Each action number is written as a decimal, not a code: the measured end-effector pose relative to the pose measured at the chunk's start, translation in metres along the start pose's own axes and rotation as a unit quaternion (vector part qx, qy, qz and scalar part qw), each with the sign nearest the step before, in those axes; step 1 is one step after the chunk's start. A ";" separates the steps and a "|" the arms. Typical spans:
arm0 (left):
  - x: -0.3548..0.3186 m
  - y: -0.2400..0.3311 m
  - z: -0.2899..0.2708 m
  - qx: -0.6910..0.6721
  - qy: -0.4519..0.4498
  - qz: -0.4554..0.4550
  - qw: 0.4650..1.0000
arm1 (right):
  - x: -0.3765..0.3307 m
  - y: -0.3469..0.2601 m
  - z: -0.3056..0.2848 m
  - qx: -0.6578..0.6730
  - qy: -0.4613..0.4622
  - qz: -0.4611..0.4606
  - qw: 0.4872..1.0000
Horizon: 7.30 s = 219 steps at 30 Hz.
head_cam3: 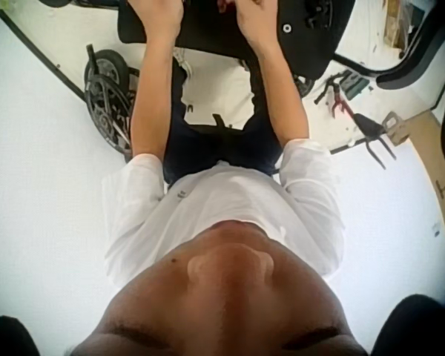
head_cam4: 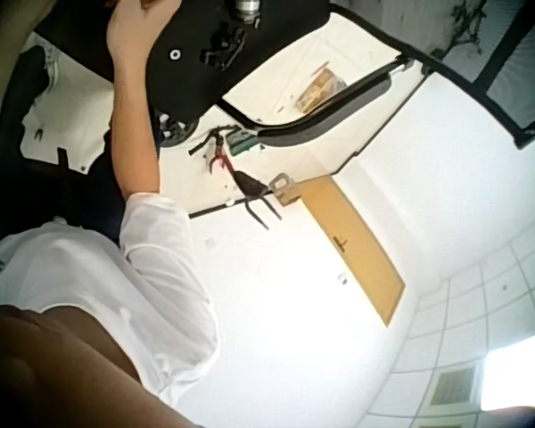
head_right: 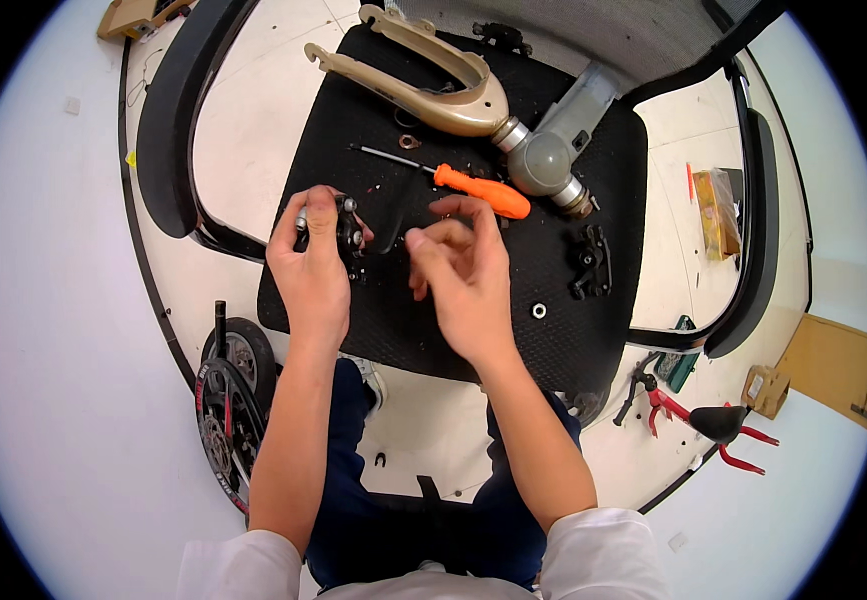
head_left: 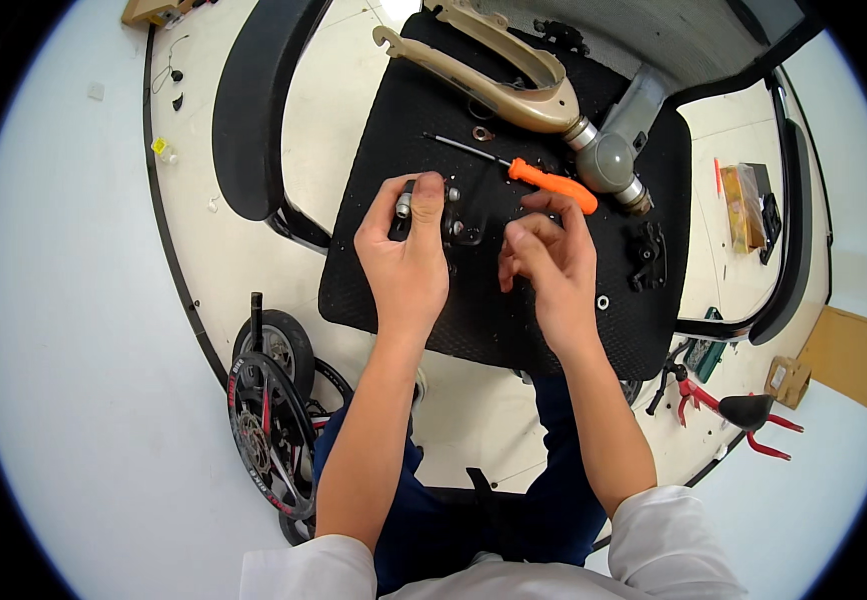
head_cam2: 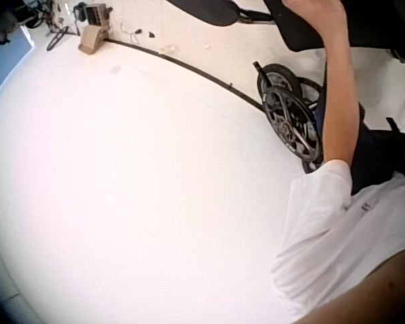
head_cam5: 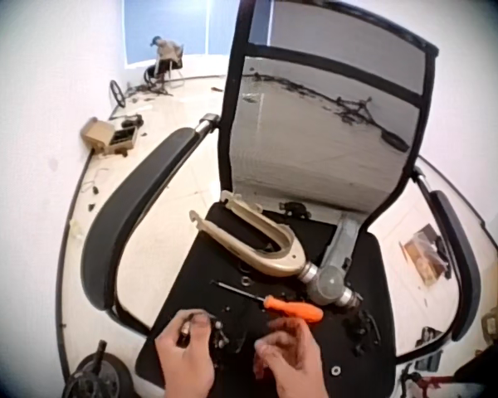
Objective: The person assembles a small mechanical component using an Allen key and screwdriver. They insert and tighten screws, attach small metal pieces, and repeatedly adjust the assembly on a black work mat.
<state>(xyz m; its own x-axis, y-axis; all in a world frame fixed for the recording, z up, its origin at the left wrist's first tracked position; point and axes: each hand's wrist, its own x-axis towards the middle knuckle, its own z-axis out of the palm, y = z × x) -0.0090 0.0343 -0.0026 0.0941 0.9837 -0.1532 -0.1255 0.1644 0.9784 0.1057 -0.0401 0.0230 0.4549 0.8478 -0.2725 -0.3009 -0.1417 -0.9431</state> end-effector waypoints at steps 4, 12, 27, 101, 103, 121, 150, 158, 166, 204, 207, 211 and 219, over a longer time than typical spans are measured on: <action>0.000 0.007 0.004 -0.117 0.009 -0.083 0.990 | 0.013 0.007 -0.008 -0.047 0.014 0.129 0.990; 0.000 0.007 -0.001 -0.090 -0.030 -0.142 0.985 | 0.012 -0.001 0.004 -0.064 -0.084 0.065 0.992; 0.001 0.013 -0.004 -0.142 -0.073 -0.176 0.971 | 0.008 -0.007 -0.006 -0.122 -0.188 0.023 0.974; 0.000 0.011 0.005 -0.171 0.071 -0.103 0.977 | 0.000 0.012 0.026 -0.070 0.013 -0.078 0.994; 0.000 0.013 0.006 -0.161 0.070 -0.091 0.980 | 0.002 0.011 0.021 -0.127 0.015 -0.050 0.991; 0.000 0.005 -0.002 -0.120 0.024 -0.058 0.991 | 0.008 0.008 0.000 -0.172 -0.112 -0.162 0.965; 0.003 0.000 -0.008 -0.025 0.008 0.004 1.000 | 0.010 0.003 0.009 -0.125 -0.061 0.053 0.989; 0.004 -0.003 -0.008 -0.021 0.005 0.006 1.000 | 0.012 0.000 0.002 -0.154 -0.105 -0.037 0.982; 0.004 0.005 -0.007 -0.052 -0.001 -0.039 0.998 | 0.016 0.004 -0.007 -0.193 -0.162 -0.152 0.956; 0.002 0.012 -0.006 -0.097 0.008 -0.065 0.993 | 0.005 0.003 0.012 -0.136 -0.088 -0.027 0.986; 0.003 0.009 -0.007 -0.099 0.011 -0.060 0.993 | 0.008 0.003 0.009 -0.144 -0.116 -0.066 0.981; 0.003 0.008 -0.007 -0.092 0.006 -0.061 0.994 | 0.015 0.008 -0.001 -0.116 -0.155 -0.082 0.978; 0.003 0.006 -0.009 -0.060 0.011 -0.032 0.998 | 0.011 0.001 0.009 -0.153 -0.063 0.042 0.985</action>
<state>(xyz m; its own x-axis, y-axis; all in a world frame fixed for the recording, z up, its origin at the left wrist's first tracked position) -0.0187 0.0392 0.0014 0.0835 0.9719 -0.2200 -0.2380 0.2339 0.9427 0.1024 -0.0263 0.0207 0.3254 0.8804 -0.3451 -0.0585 -0.3455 -0.9366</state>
